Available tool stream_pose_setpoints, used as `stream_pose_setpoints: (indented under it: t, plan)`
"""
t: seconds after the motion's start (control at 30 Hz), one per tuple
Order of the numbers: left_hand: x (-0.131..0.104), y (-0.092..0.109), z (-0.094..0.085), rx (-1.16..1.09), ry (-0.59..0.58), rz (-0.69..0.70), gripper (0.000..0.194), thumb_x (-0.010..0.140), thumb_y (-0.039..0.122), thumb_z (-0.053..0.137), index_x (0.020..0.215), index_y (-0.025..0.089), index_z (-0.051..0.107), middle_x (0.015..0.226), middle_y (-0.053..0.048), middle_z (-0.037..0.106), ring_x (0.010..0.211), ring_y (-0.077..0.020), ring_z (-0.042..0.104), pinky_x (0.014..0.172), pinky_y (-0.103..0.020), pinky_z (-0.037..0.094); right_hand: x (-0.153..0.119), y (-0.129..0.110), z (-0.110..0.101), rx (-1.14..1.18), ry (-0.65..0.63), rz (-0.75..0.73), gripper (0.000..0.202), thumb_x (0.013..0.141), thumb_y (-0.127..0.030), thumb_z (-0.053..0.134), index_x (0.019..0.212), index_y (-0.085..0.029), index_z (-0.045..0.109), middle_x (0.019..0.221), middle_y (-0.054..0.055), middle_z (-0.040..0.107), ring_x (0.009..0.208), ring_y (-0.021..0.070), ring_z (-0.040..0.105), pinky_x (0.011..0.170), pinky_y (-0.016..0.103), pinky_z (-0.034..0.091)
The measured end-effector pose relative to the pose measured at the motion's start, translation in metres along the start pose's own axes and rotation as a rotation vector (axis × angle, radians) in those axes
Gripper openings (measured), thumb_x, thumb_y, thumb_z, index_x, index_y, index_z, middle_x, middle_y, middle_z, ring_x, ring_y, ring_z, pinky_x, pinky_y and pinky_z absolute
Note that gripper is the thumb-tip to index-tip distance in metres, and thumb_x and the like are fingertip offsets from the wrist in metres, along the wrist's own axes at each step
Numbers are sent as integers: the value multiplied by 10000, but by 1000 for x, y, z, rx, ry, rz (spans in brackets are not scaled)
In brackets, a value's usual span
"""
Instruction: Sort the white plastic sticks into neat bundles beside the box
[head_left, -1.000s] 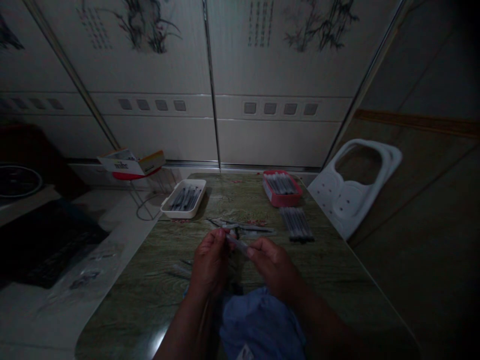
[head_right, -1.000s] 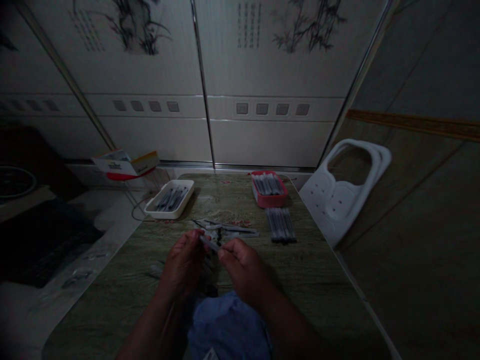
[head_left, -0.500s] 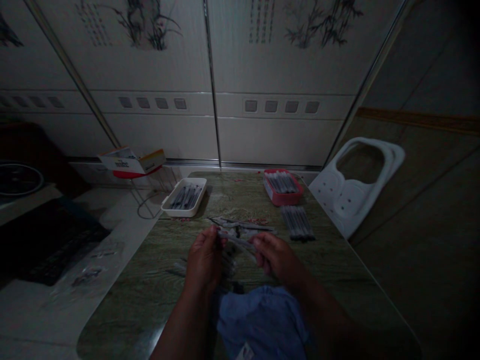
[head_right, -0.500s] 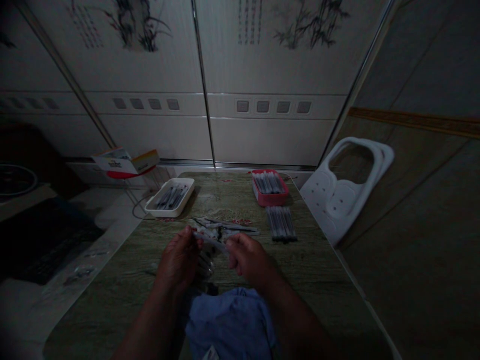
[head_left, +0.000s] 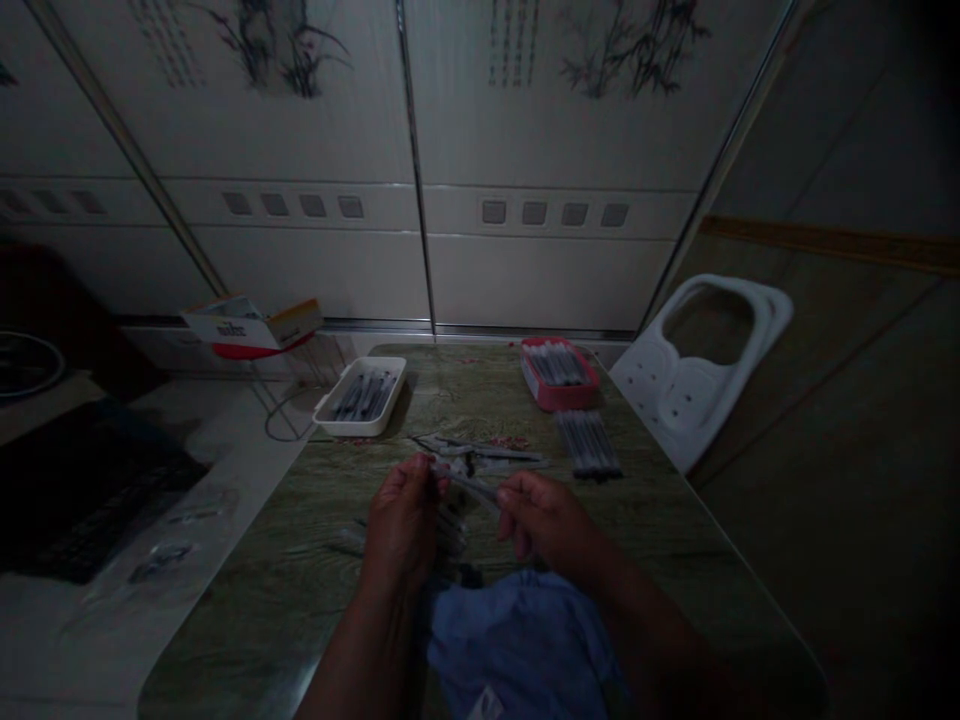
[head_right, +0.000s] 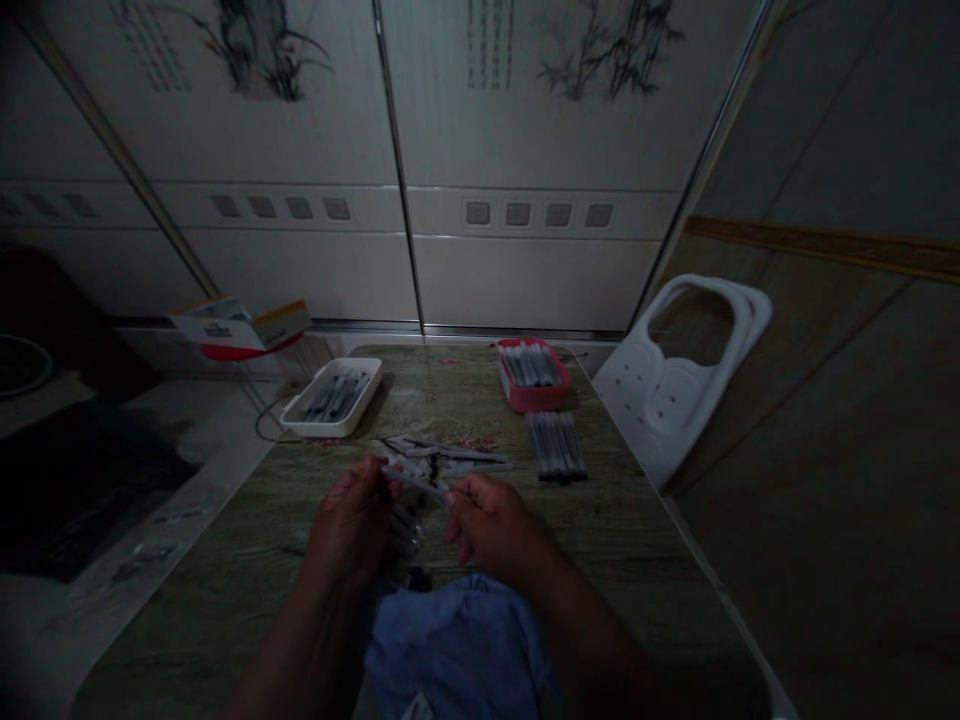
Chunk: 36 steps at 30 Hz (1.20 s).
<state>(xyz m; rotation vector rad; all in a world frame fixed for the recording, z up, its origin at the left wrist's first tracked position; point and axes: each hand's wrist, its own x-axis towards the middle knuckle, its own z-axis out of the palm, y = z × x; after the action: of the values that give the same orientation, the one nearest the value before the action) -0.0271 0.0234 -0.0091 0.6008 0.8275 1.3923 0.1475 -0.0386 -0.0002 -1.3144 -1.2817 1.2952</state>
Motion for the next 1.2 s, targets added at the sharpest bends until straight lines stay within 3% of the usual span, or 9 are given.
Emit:
stream_pose_setpoints:
  t: [0.23, 0.5, 0.8, 1.2]
  plan:
    - [6, -2, -5, -30, 42, 12, 292, 727, 335, 839, 873, 143, 674, 780, -2, 674, 676, -89, 617, 666, -198, 504, 7, 8, -5, 179, -10, 97, 438, 933, -595, 466, 1021, -177, 561, 743, 26, 703, 511, 129, 627, 454, 228, 425]
    - [10, 0, -11, -12, 84, 9, 313, 732, 355, 837, 893, 147, 668, 765, 6, 654, 669, -91, 610, 646, -193, 500, 4, 0, -14, 34, 58, 62, 222, 851, -326, 621, 1018, -183, 589, 787, 12, 705, 627, 131, 664, 551, 233, 475]
    - [9, -3, -9, -4, 47, 6, 325, 723, 361, 837, 910, 146, 681, 814, -25, 693, 689, -100, 630, 672, -208, 505, 2, 1, -5, -57, 104, 12, 212, 921, -380, 536, 850, -186, 584, 669, -27, 645, 495, 88, 577, 478, 207, 397]
    - [5, -1, -4, 91, 50, 67, 318, 711, 336, 845, 896, 171, 646, 837, 1, 673, 729, -101, 616, 721, -225, 495, 1, 3, -2, -58, 76, 24, 249, 949, -404, 500, 824, -194, 549, 610, -37, 629, 439, 88, 550, 432, 192, 372]
